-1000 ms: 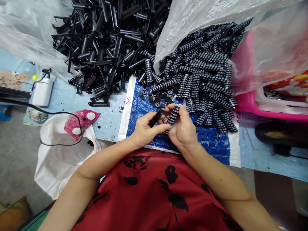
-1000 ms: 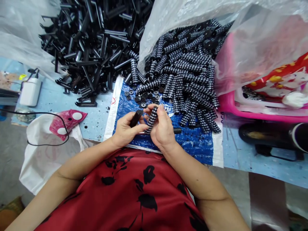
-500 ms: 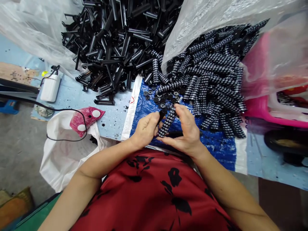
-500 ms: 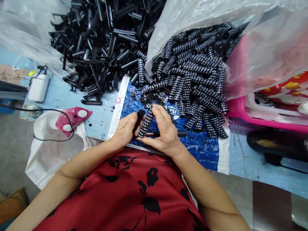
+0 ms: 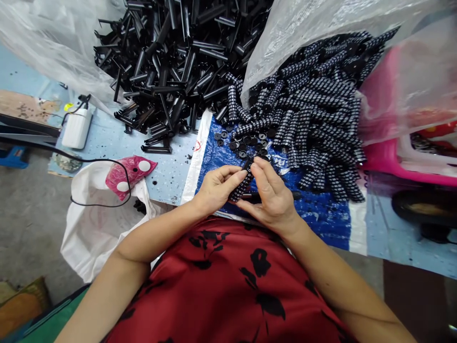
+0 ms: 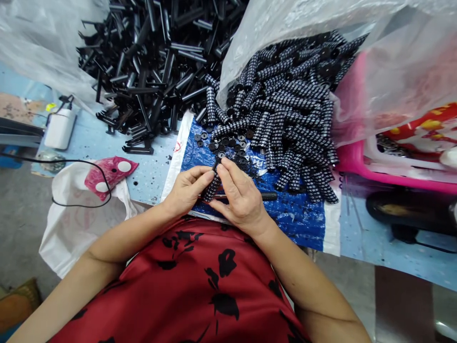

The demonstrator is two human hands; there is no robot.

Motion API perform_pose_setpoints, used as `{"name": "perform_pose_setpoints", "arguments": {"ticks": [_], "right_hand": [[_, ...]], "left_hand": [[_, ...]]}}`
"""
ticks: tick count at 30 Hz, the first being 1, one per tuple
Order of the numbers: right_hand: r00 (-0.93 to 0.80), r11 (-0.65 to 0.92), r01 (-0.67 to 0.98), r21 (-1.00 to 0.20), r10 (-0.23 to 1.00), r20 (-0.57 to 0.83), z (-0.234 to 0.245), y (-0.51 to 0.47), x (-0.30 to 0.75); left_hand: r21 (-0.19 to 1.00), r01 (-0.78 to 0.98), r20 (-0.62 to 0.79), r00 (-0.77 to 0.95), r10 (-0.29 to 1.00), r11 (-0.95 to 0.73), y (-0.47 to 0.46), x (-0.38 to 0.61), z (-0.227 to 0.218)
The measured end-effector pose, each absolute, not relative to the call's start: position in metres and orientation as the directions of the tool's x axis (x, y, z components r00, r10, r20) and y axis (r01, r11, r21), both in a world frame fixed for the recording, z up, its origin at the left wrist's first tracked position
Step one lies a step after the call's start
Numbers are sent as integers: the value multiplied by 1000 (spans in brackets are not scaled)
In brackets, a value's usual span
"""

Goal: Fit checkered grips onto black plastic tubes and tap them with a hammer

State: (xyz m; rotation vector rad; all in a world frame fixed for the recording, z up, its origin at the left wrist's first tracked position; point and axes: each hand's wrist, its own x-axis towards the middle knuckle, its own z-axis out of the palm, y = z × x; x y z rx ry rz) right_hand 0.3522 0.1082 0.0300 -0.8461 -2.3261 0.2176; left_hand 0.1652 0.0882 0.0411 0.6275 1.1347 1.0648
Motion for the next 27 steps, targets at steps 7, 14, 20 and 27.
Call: {"name": "perform_pose_setpoints", "arguments": {"ticks": [7, 14, 20, 27], "right_hand": [[-602, 722, 513, -464, 688, 406, 22, 105, 359], [-685, 735, 619, -276, 677, 268, 16, 90, 388], [-554, 678, 674, -291, 726, 408, 30, 106, 365], [-666, 744, 627, -230, 666, 336, 37, 110, 345]], "left_hand": [[700, -447, -544, 171, 821, 557, 87, 150, 29], [874, 483, -58, -8, 998, 55, 91, 77, 3], [823, 493, -399, 146, 905, 283, 103, 56, 4], [819, 521, -356, 137, 924, 238, 110, 60, -1]]}}
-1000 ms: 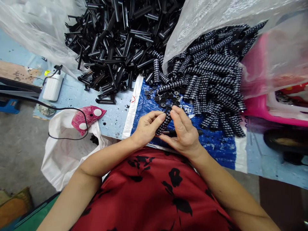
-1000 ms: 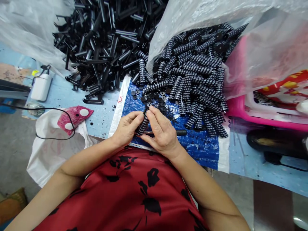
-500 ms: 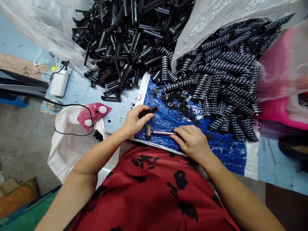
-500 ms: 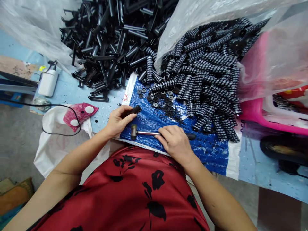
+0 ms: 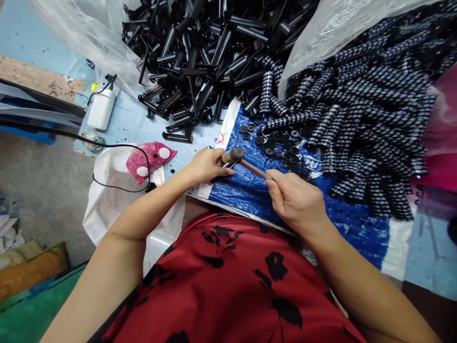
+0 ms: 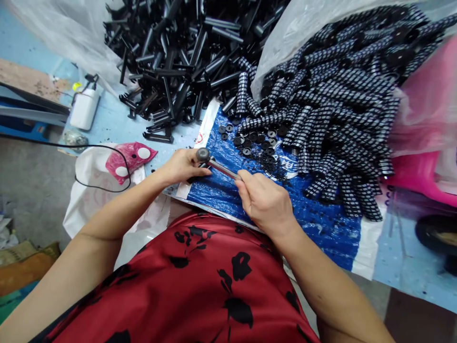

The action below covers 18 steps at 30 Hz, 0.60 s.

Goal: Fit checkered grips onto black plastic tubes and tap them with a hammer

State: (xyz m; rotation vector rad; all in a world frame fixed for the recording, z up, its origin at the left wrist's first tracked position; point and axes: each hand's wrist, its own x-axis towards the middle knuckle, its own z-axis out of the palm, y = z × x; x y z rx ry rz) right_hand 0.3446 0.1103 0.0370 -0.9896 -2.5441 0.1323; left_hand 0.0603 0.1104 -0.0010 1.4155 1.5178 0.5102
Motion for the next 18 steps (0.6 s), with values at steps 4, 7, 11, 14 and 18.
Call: {"name": "perform_pose_setpoints", "arguments": {"ticks": [4, 7, 11, 14, 18], "right_hand": [[-694, 825, 433, -364, 562, 449, 39, 102, 338], [-787, 857, 420, -298, 508, 351, 32, 95, 332], [-777, 844, 405, -352, 521, 354, 26, 93, 337], [-734, 807, 419, -416, 571, 368, 24, 96, 359], [-724, 779, 571, -261, 627, 287, 20, 96, 398]], "left_hand": [[820, 526, -374, 191, 908, 227, 119, 56, -4], [804, 554, -392, 221, 893, 216, 123, 59, -2], [748, 650, -330, 187, 925, 136, 122, 67, 2], [771, 617, -312, 151, 938, 157, 110, 51, 18], [764, 624, -443, 321, 837, 165, 63, -22, 64]]}}
